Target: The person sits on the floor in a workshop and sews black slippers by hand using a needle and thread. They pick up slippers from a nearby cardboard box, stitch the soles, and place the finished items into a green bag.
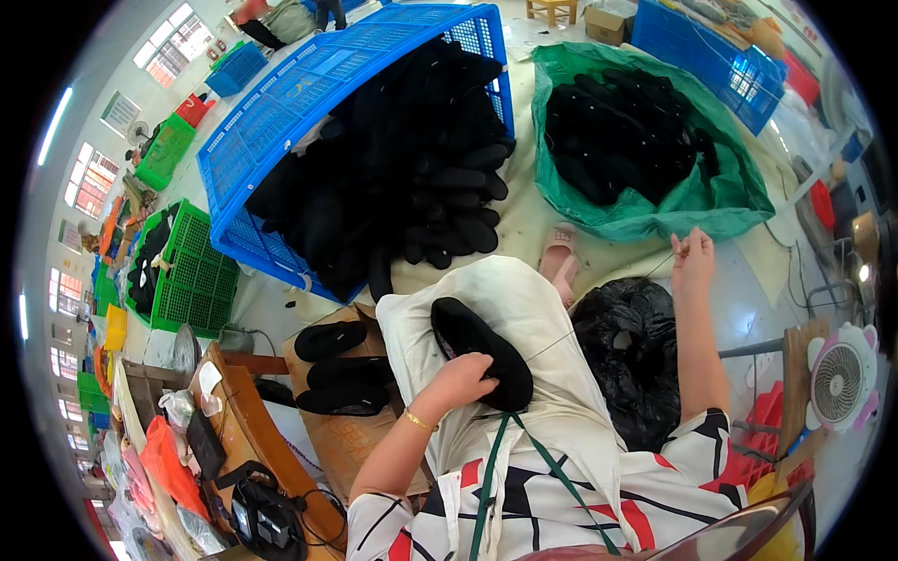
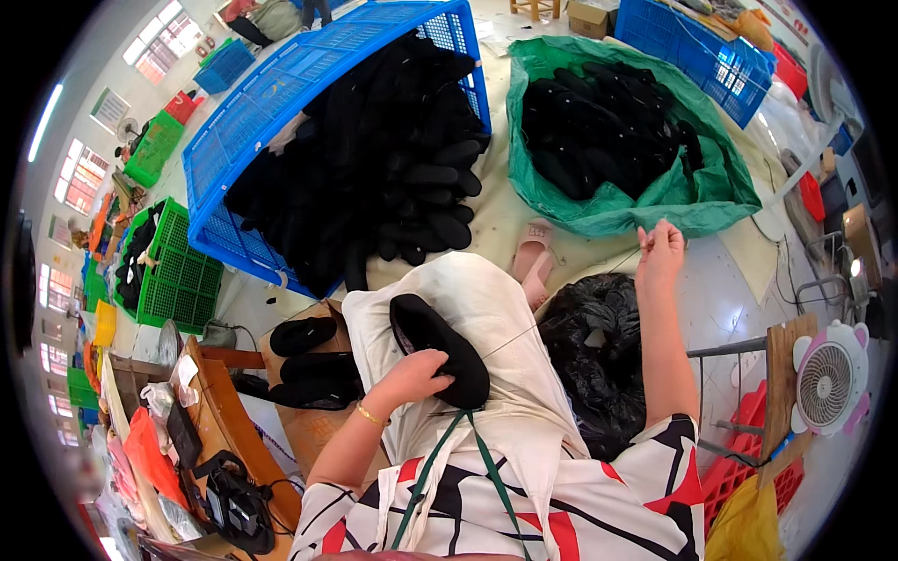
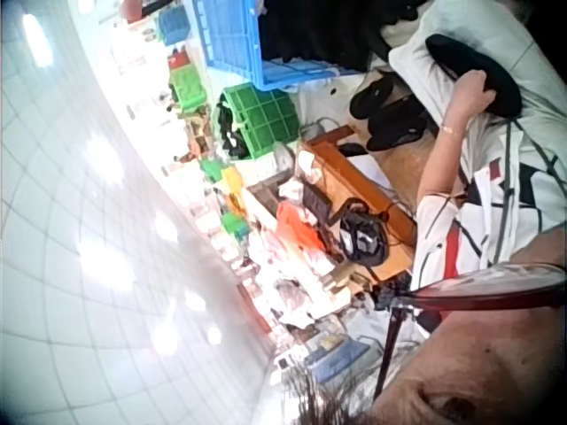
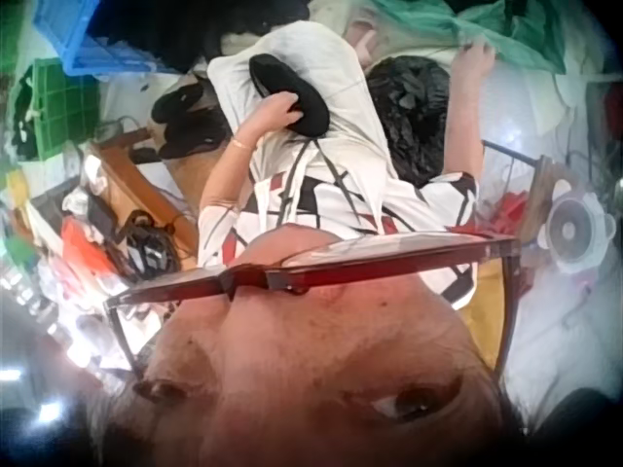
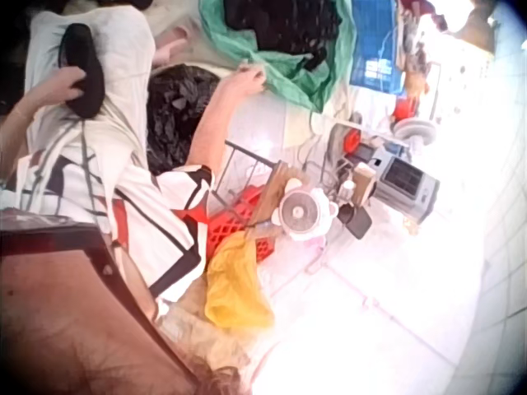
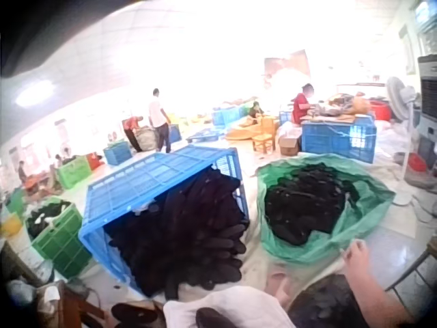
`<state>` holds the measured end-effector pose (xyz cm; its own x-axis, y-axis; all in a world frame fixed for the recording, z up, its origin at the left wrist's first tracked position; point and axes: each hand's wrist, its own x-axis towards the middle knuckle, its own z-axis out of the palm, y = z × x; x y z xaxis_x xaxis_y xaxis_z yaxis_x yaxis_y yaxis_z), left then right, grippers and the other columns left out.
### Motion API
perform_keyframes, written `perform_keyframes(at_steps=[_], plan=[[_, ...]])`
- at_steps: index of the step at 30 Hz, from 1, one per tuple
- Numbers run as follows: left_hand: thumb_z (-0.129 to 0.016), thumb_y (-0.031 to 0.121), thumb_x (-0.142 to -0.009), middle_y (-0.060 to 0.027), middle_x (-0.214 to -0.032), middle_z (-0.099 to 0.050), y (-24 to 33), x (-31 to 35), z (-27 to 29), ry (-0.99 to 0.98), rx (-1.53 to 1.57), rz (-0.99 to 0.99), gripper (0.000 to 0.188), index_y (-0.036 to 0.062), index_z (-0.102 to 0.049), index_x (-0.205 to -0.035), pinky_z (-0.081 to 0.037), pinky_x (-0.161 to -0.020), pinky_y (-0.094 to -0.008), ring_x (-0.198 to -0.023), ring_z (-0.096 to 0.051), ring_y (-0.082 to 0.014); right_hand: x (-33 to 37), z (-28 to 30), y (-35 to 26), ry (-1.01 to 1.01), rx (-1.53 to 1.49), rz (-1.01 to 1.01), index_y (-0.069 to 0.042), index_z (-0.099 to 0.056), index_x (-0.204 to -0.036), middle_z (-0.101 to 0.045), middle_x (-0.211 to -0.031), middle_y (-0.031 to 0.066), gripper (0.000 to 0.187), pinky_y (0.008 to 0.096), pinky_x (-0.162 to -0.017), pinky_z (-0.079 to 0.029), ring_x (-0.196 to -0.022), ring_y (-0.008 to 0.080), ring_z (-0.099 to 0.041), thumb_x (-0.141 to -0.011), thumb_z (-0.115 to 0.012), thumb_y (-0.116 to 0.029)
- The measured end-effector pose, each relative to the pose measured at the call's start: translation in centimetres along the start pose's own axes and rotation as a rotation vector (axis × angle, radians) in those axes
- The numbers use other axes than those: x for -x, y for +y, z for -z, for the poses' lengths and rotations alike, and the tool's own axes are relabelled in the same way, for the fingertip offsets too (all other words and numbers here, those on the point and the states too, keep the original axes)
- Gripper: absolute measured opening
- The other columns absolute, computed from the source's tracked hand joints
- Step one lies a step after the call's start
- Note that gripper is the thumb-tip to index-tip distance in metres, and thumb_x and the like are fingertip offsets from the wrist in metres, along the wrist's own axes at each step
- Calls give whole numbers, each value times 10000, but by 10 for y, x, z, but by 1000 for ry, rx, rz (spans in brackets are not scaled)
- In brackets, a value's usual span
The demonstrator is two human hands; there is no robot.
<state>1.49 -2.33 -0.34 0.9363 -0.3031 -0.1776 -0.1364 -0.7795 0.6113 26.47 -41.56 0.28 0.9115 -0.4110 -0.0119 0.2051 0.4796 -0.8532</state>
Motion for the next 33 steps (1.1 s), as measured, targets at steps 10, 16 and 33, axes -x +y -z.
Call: perform_keyframes(at_steps=[10,16,33], plan=[[-714,172,-784,-133,-822,-596,24,17,0,227,-145,-90,208,27,-624,-903,-456,-729,-431,-811,-579,-330,27,10,45,-93,205,32,-57,-524,-921,-510,-710,0,149,234,-600,-412,-623,84,-469,-982,-592,-175],[-729,171,-774,-124,-833,-612,25,22,-5,366,-125,-64,225,35,-639,-929,-469,-755,-416,-821,-588,-329,26,12,45,-98,305,44,-53,-523,-931,-508,-705,-4,158,234,-598,-411,-623,76,-468,-992,-576,-188],[-662,81,-768,-106,-939,-611,39,27,-17,634,-416,-168,186,42,-611,-943,-503,-842,-396,-933,-595,-273,36,19,37,-112,521,98,-53,-543,-944,-506,-687,-19,152,216,-579,-393,-614,60,-464,-995,-561,-195]])
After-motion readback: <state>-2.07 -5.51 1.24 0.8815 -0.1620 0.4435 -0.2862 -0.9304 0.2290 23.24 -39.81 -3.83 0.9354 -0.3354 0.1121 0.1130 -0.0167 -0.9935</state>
